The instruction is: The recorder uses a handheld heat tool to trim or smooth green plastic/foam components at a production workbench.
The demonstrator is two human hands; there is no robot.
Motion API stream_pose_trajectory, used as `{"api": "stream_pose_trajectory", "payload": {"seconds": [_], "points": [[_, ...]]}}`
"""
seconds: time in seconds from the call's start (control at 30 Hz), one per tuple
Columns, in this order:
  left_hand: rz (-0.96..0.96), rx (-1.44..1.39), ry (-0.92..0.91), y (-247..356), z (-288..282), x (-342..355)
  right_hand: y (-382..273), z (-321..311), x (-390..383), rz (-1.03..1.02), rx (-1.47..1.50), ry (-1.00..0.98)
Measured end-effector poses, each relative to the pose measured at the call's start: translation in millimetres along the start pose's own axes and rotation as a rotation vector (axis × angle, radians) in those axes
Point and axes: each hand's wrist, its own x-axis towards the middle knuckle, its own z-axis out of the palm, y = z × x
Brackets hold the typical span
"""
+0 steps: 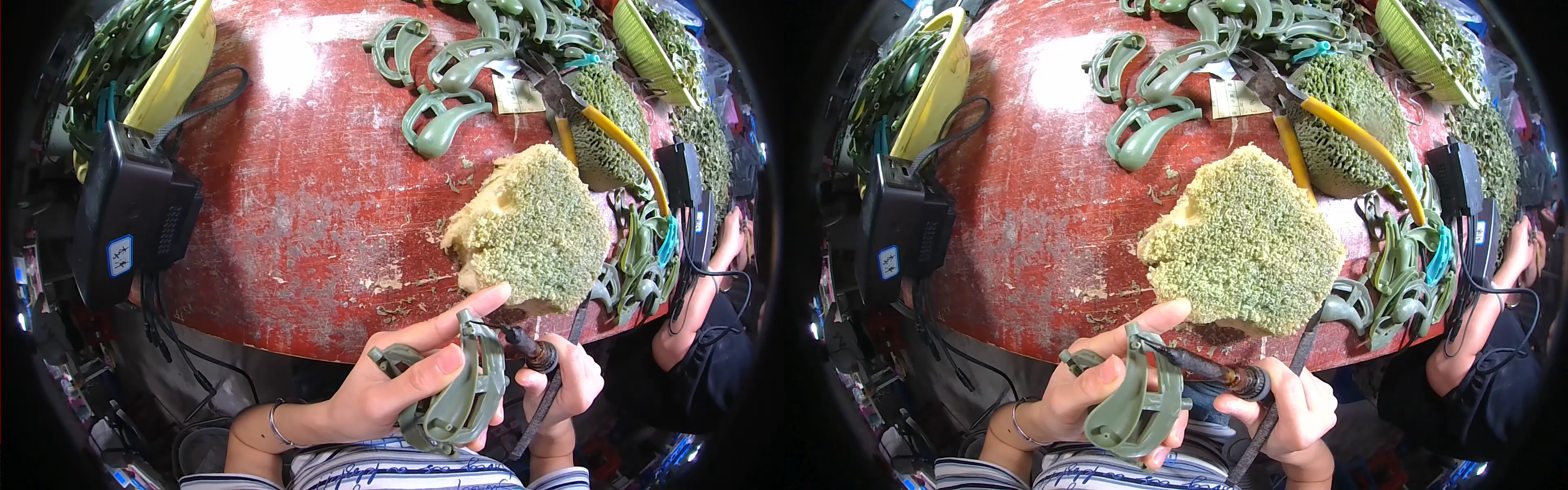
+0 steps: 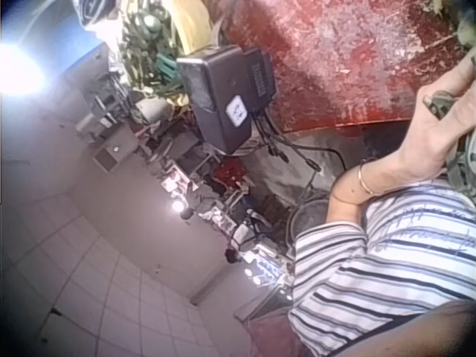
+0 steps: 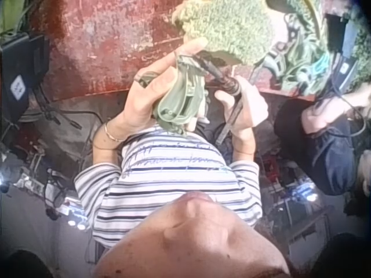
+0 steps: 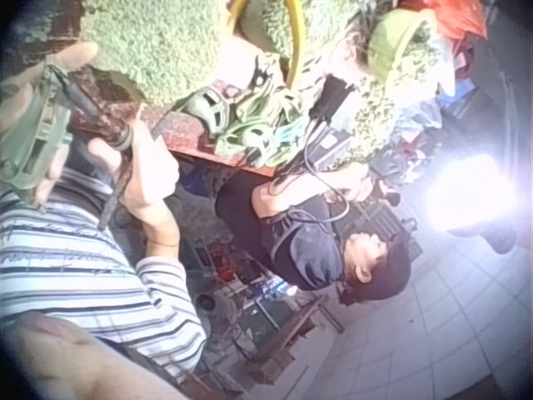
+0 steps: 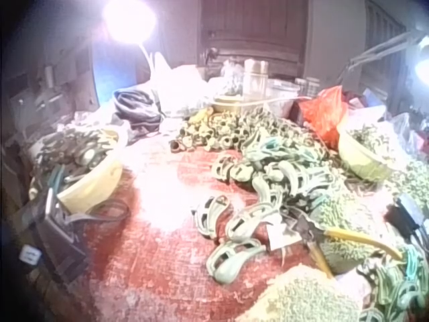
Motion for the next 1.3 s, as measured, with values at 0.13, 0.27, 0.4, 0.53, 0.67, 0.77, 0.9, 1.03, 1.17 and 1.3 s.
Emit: {"api": "stream_pose_trajectory", "payload": {"seconds": [0.13,0.27,0.4,0.53,0.67,0.77,0.9,1.03,1.17,1.3], "points": [[-0.003,-0.013,-0.004,-0.3,-0.2,0.3,0.5,-0.3,-0.2,-0.004,-0.024,-0.010],[0.009,-0.001,0.011,0.3,-1.6,0.3,-0.6,2.5,0.5,0.005,-0.011,0.004],[0.009,0.001,-0.003,1.0,-1.6,1.2,-0.5,2.1,-0.1,0.034,0.007,0.032],[0.006,-0.009,-0.014,1.9,-0.3,0.6,0.3,2.0,-14.9,0.236,0.199,0.116],[0.064,-0.005,-0.013,-5.7,-0.9,0.9,2.6,-7.4,-18.3,0.299,0.138,0.212],[0.232,0.322,0.059,-3.7,0.7,-2.4,2.9,-8.0,-12.6,0.423,0.023,0.326],[0.538,0.967,0.085,-2.1,-3.7,-7.1,8.5,-10.9,-4.8,0.347,-0.123,0.209],[0.685,1.284,0.194,-1.7,0.6,-11.0,7.8,-9.0,-10.0,0.357,-0.062,0.269],[0.824,1.376,0.236,-4.3,0.6,-10.2,4.8,-12.8,-17.4,0.328,0.014,0.347],[0.875,1.456,0.292,-5.4,3.6,-10.6,1.5,-13.0,-22.9,0.194,0.057,0.286]]}}
